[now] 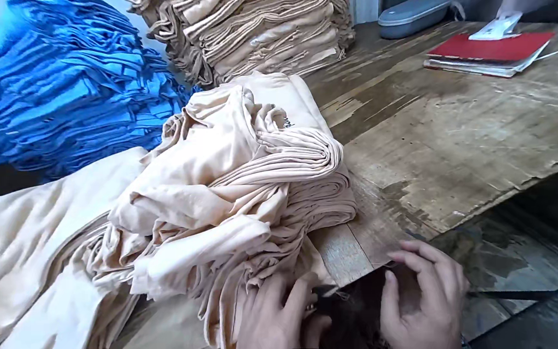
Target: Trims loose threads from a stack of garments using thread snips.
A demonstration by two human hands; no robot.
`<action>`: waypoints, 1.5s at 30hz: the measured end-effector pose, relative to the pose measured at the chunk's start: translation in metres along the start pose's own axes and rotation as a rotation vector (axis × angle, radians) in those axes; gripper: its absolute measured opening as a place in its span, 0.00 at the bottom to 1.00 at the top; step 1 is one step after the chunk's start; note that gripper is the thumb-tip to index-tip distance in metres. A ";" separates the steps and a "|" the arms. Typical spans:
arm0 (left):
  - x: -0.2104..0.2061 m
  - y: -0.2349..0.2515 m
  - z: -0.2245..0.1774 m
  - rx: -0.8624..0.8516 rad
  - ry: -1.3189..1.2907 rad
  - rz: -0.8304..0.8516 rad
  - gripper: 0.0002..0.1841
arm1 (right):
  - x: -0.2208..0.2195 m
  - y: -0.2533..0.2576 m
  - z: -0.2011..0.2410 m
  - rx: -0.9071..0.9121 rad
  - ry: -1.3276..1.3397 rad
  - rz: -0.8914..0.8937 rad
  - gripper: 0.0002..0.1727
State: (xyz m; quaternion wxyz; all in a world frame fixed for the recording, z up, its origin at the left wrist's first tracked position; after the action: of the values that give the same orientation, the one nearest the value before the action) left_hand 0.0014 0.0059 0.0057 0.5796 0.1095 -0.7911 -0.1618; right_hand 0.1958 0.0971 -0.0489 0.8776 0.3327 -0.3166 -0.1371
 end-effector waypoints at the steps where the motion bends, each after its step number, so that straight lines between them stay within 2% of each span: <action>1: -0.002 -0.003 0.004 0.015 -0.036 0.001 0.12 | 0.001 -0.002 0.002 0.033 0.028 0.028 0.11; 3: -0.004 -0.007 0.009 0.047 -0.118 -0.030 0.10 | 0.001 -0.006 0.016 0.109 0.091 0.135 0.11; 6: 0.009 -0.001 0.013 0.094 -0.312 -0.038 0.11 | -0.014 -0.008 0.044 0.148 0.175 0.257 0.19; 7: 0.013 0.001 0.014 0.119 -0.354 -0.039 0.11 | -0.022 -0.008 0.050 0.130 0.241 0.255 0.16; 9: 0.013 0.003 0.020 0.172 -0.386 -0.083 0.09 | -0.038 -0.002 0.059 0.035 0.493 0.235 0.08; 11: 0.008 0.008 0.030 0.214 -0.398 -0.174 0.07 | -0.047 0.010 0.066 -0.161 0.851 0.308 0.08; 13: 0.004 0.016 0.038 0.270 -0.432 -0.245 0.07 | -0.050 0.024 0.068 -0.314 0.968 0.430 0.11; 15: 0.000 0.023 0.041 0.338 -0.453 -0.275 0.08 | -0.050 0.029 0.063 -0.255 0.910 0.574 0.15; 17: -0.004 0.027 0.043 0.368 -0.427 -0.285 0.09 | -0.048 0.028 0.061 -0.076 0.795 0.634 0.29; 18: -0.005 0.028 0.043 0.376 -0.403 -0.284 0.09 | -0.046 0.025 0.062 0.002 0.716 0.606 0.34; 19: -0.006 0.028 0.042 0.382 -0.382 -0.281 0.08 | -0.047 0.020 0.060 0.087 0.613 0.541 0.31; 21: -0.006 0.027 0.042 0.384 -0.376 -0.248 0.10 | -0.047 0.007 0.052 0.242 0.355 0.322 0.13; 22: -0.005 0.026 0.042 0.373 -0.392 -0.225 0.11 | -0.041 0.003 0.046 0.270 0.269 0.231 0.10; 24: -0.002 0.024 0.040 0.319 -0.445 -0.187 0.16 | -0.023 0.000 0.040 0.234 0.197 0.189 0.09; 27: 0.005 0.011 0.033 0.180 -0.447 -0.142 0.24 | -0.003 -0.002 0.036 0.135 0.252 0.257 0.07; 28: 0.008 0.007 0.029 0.115 -0.381 -0.154 0.23 | -0.001 -0.003 0.034 0.117 0.289 0.262 0.06; 30: 0.009 0.002 0.020 -0.036 -0.191 -0.253 0.12 | 0.002 -0.005 0.030 0.110 0.355 0.266 0.06; 32: 0.006 -0.002 0.011 -0.145 -0.020 -0.332 0.06 | 0.002 -0.008 0.030 0.116 0.391 0.264 0.06; 36: -0.011 -0.001 0.005 -0.264 0.178 -0.379 0.11 | 0.001 -0.010 0.032 0.152 0.401 0.253 0.05; 39: -0.016 0.002 0.011 -0.249 0.221 -0.437 0.11 | 0.003 -0.010 0.029 0.155 0.375 0.257 0.06; 42: -0.012 0.003 0.016 -0.134 0.082 -0.392 0.09 | 0.005 -0.002 0.027 0.130 0.126 0.283 0.08; 44: -0.012 0.004 0.021 -0.061 0.023 -0.307 0.21 | -0.001 0.004 0.031 0.125 -0.001 0.326 0.18; 45: -0.014 0.004 0.024 -0.051 0.016 -0.283 0.21 | -0.007 0.006 0.033 0.137 -0.027 0.340 0.22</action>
State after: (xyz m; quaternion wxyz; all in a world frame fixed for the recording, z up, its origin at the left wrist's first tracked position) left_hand -0.0168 0.0180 -0.0116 0.5597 0.2063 -0.7589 -0.2610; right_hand 0.1694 0.0881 -0.0289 0.8590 0.3317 -0.3889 0.0306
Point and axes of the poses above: each hand's wrist, its own y-axis towards the middle knuckle, its own x-axis out of the back of the hand, z = x × y, the point moved 1 cm from there along y, towards the middle knuckle, and after that the axes turned 4 degrees about -x, right-handed, at the moved point
